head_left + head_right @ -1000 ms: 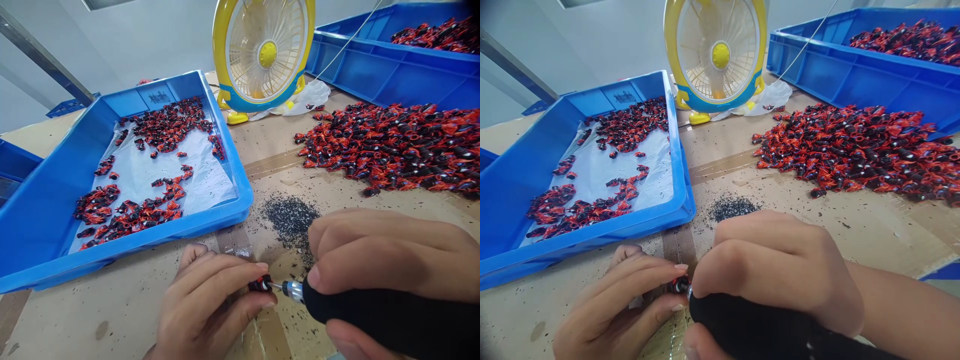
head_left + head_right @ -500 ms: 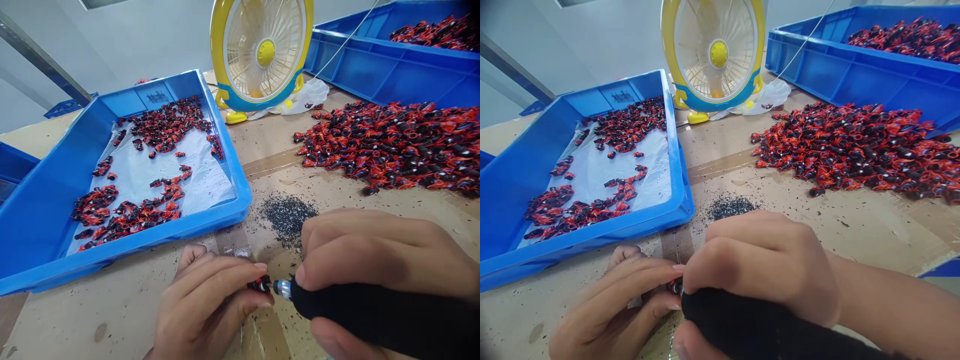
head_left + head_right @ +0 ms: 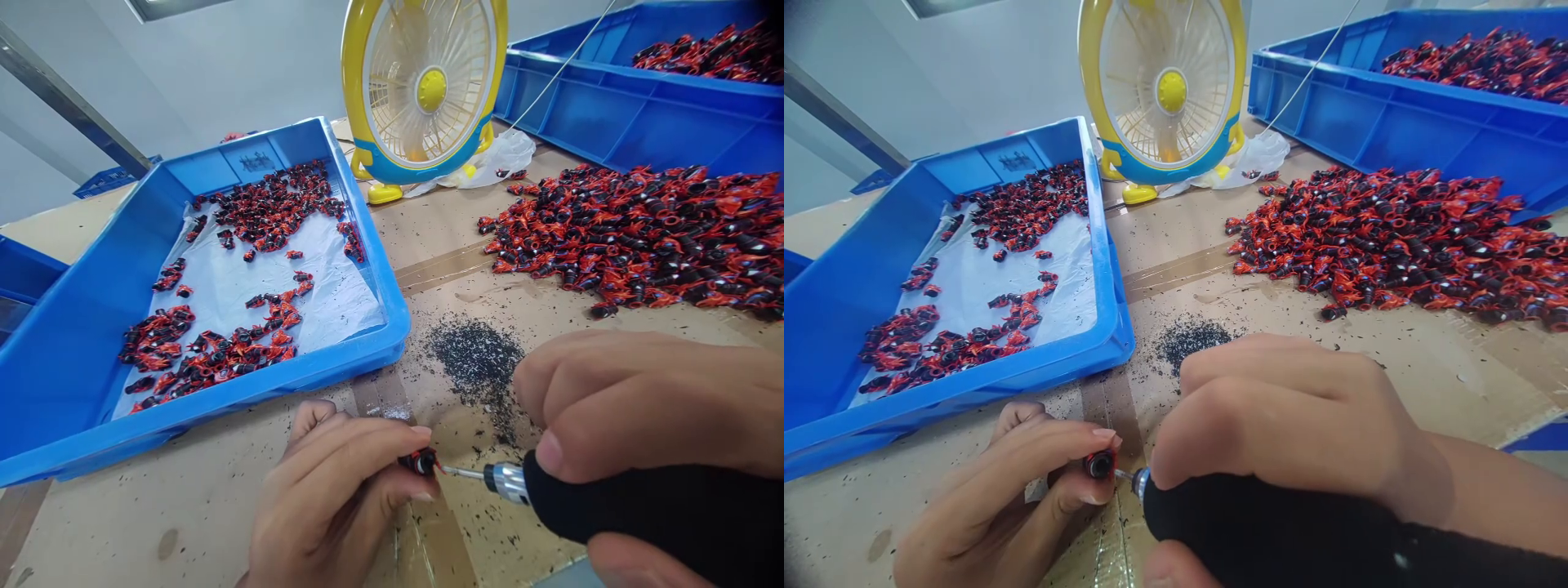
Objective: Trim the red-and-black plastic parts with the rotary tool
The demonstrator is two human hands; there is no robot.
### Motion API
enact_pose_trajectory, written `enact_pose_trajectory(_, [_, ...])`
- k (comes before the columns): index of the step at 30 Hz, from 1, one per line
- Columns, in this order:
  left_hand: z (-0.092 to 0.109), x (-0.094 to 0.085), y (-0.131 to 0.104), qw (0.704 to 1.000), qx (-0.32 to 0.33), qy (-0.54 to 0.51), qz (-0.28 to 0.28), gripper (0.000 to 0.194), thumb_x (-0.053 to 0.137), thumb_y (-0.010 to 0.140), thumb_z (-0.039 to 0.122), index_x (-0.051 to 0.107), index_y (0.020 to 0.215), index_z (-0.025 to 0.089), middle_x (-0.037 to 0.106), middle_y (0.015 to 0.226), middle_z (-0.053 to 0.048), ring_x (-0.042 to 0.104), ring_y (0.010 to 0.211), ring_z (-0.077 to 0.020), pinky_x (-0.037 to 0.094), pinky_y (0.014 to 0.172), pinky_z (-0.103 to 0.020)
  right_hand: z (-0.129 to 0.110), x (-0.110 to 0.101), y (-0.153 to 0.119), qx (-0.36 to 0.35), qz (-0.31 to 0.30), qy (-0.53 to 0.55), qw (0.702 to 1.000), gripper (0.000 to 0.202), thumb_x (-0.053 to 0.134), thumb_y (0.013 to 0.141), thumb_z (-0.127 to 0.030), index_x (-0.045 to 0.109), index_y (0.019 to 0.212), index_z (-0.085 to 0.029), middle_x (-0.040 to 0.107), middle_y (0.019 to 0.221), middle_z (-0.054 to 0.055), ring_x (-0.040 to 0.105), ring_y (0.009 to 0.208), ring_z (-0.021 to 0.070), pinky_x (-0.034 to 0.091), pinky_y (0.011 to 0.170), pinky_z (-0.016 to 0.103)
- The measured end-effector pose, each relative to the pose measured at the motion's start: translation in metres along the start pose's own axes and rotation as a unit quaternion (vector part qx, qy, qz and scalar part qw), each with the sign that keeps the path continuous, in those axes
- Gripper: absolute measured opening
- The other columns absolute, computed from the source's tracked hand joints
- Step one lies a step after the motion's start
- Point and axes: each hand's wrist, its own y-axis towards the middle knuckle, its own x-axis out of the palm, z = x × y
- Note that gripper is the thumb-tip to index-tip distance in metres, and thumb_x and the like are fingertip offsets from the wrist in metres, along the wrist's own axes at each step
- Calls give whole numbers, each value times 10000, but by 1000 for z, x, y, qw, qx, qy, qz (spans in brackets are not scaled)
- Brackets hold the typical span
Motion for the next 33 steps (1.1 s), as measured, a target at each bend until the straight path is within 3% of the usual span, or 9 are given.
enact_pose_trajectory(5, [2,1,-2,1000,-4,23,21,153,722,1050,291,724,1195,242,833,985,23,771,810,-145,411,884,-364,2,-2,3,8,-25,18,1000,184,576,1078,-397,614,1008,-230,546,695,-31,537,612,150,444,570,319])
enact_pose_trajectory(7, [3,0,-2,999,-7,31,21,169,743,1034,302,724,1194,254,827,985,28,770,820,-150,411,913,-368,6,-5,3,-14,-42,30,999,127,675,1013,-327,619,1031,-215,565,700,-34,535,605,141,461,564,315])
enact_pose_trajectory(10, [4,-1,-2,1000,-2,29,3,184,770,1014,286,719,1187,254,826,985,30,772,829,-155,421,891,-363,10,-7,3,-41,-55,27,997,216,776,924,-272,616,1054,-204,625,707,-29,555,610,143,486,541,321])
enact_pose_trajectory(19, [11,0,3,998,-12,57,9,121,717,1050,323,717,1159,272,828,966,39,778,814,-148,416,960,-358,5,-1,4,-23,-53,15,998,232,793,914,-285,613,1053,-238,674,731,-17,616,593,155,531,527,339])
enact_pose_trajectory(23, [9,-3,2,998,-4,63,2,155,739,1033,320,718,1177,265,841,960,19,783,793,-170,455,898,-372,4,3,4,0,42,3,999,120,590,1022,-329,626,971,-226,532,655,-37,522,546,150,473,505,345])
enact_pose_trajectory(24, [8,-4,1,998,4,64,-6,183,756,1021,314,717,1192,261,844,963,15,784,790,-174,461,876,-373,5,3,5,-21,10,19,1000,74,632,983,-287,624,998,-215,529,674,-40,521,548,140,474,508,334])
enact_pose_trajectory(25, [7,-4,1,998,10,64,-13,208,769,1012,306,717,1206,256,845,966,12,784,791,-175,464,867,-374,6,2,5,-37,-35,22,998,158,724,916,-245,623,1031,-205,540,701,-44,532,562,131,485,521,324])
enact_pose_trajectory(28, [6,-5,-1,997,13,69,-19,234,778,1004,282,717,1227,251,846,997,8,789,822,-177,455,905,-377,9,-1,8,-59,-56,25,996,325,836,824,-210,612,1059,-193,541,732,-52,543,584,120,506,541,314])
enact_pose_trajectory(33, [6,-2,-3,997,4,76,-7,201,763,1017,292,727,1212,264,840,997,21,786,838,-167,416,1009,-375,12,-4,11,-78,-64,24,995,332,849,827,-216,612,1056,-179,547,731,-43,558,588,124,500,509,303])
